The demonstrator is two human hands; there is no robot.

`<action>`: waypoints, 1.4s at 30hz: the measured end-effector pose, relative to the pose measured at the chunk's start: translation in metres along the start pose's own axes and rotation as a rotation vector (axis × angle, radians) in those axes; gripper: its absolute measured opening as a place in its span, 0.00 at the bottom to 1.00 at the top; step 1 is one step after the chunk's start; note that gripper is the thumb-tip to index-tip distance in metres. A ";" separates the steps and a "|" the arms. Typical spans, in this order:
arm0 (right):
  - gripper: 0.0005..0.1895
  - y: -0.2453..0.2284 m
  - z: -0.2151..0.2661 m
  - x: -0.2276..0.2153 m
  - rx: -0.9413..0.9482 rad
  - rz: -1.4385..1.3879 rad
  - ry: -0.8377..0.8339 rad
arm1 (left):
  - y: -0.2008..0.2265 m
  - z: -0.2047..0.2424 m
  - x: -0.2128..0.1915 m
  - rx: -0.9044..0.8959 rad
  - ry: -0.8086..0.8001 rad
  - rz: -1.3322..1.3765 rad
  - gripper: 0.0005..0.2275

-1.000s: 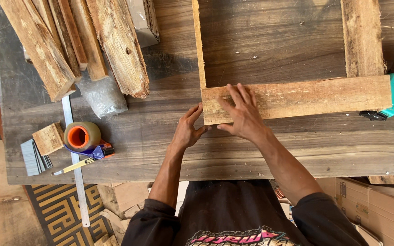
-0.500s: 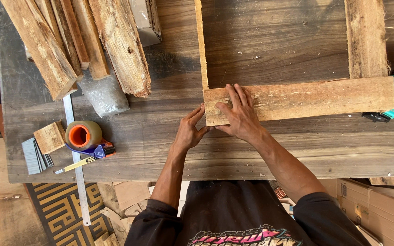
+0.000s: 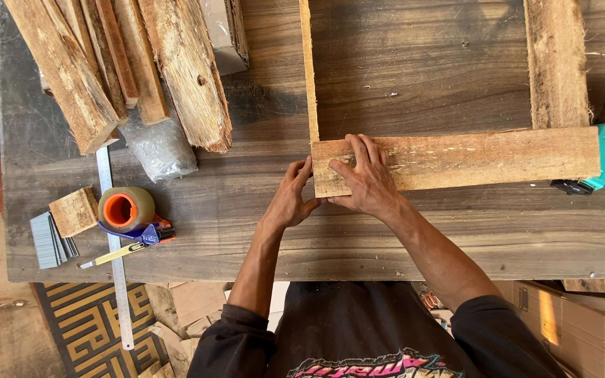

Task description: The person arranges wooden planks on a workbench and uses a pneumatic nail gun to fasten them into a rectangular frame. They then add several cross slats to the frame, securing each with the nail gun.

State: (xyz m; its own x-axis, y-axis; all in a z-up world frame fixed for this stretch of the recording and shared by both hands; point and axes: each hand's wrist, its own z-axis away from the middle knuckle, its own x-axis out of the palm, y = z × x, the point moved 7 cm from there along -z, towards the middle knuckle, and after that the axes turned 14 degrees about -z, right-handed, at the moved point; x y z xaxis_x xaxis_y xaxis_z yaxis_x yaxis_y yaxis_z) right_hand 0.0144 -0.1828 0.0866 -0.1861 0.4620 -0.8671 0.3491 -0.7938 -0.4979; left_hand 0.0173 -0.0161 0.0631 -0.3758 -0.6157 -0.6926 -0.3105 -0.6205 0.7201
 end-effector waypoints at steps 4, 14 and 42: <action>0.39 -0.002 0.000 -0.004 0.011 -0.028 -0.001 | -0.006 -0.007 0.004 0.012 -0.049 0.042 0.46; 0.39 0.007 0.000 0.003 -0.071 -0.006 -0.002 | 0.008 -0.004 -0.005 0.000 -0.035 0.092 0.44; 0.43 0.007 -0.009 -0.005 -0.114 -0.010 -0.074 | 0.000 0.000 0.001 0.004 0.076 0.136 0.39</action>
State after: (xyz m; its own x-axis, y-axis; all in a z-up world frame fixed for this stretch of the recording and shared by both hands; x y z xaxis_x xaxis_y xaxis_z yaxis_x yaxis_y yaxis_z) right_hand 0.0263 -0.1872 0.0872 -0.2558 0.4365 -0.8626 0.4484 -0.7369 -0.5058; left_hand 0.0166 -0.0164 0.0621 -0.3473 -0.7291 -0.5898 -0.2648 -0.5270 0.8075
